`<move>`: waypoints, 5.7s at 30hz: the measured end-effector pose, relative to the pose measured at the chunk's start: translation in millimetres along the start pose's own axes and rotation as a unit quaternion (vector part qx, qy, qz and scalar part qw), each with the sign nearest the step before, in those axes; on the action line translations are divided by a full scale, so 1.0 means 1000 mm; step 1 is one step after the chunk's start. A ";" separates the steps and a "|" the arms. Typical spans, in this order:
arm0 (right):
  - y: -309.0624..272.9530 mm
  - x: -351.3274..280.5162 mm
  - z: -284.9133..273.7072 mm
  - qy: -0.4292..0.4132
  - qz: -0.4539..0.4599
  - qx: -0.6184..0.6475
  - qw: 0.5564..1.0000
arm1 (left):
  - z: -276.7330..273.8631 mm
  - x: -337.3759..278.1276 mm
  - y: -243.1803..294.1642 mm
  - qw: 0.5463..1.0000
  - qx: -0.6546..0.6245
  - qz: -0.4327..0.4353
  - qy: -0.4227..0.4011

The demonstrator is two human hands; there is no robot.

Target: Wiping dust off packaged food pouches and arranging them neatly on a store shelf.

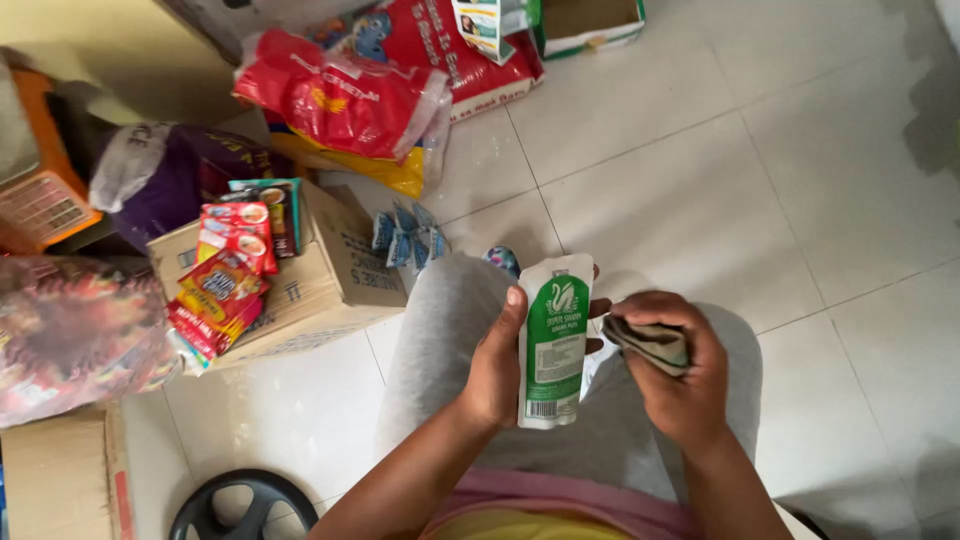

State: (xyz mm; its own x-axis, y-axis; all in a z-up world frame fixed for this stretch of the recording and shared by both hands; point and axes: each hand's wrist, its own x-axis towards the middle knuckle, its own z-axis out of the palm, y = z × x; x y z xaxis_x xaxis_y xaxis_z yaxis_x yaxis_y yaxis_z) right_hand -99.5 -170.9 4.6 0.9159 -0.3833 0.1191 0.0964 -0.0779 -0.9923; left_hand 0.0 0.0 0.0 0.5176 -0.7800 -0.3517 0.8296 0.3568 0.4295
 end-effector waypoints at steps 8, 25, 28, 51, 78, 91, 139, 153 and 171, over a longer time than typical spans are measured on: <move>0.097 0.094 -0.031 -0.027 0.240 -0.084 0.967 | -0.032 0.183 -0.014 0.977 0.179 0.065 0.101; -0.067 0.301 -0.135 0.130 0.280 0.123 0.943 | 0.180 0.298 0.170 0.984 0.105 0.114 0.091; -0.142 0.336 -0.129 0.044 0.172 0.190 0.966 | 0.232 0.260 0.246 0.977 0.208 -0.007 0.041; -0.377 0.609 -0.124 -0.175 -0.161 -0.085 0.968 | 0.429 0.225 0.480 0.786 0.542 0.272 0.120; -0.637 0.812 0.074 -0.305 -0.499 -0.480 0.654 | 0.458 0.173 0.708 0.606 0.614 0.428 0.269; -0.660 0.965 0.162 -0.168 -0.510 -0.629 0.561 | 0.428 0.277 0.910 0.537 0.660 0.488 0.194; -0.640 1.037 0.167 -0.104 -0.170 -0.750 0.630 | 0.400 0.380 0.969 0.564 0.669 0.411 0.256; -0.625 1.062 0.147 -0.095 -0.210 -0.706 0.669 | 0.399 0.386 0.962 0.587 0.657 0.404 0.248; -0.629 1.066 0.140 -0.104 -0.129 -0.703 0.691 | 0.393 0.392 0.966 0.591 0.651 0.417 0.231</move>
State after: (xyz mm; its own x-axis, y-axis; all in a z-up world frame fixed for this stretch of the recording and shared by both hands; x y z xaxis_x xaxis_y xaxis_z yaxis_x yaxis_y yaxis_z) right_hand 870.8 -401.8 750.7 0.9892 -0.0610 0.1331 -0.0738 -0.9929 0.0936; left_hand 921.5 -163.1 603.5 0.8841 -0.2814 0.3732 -0.4627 -0.4144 0.7837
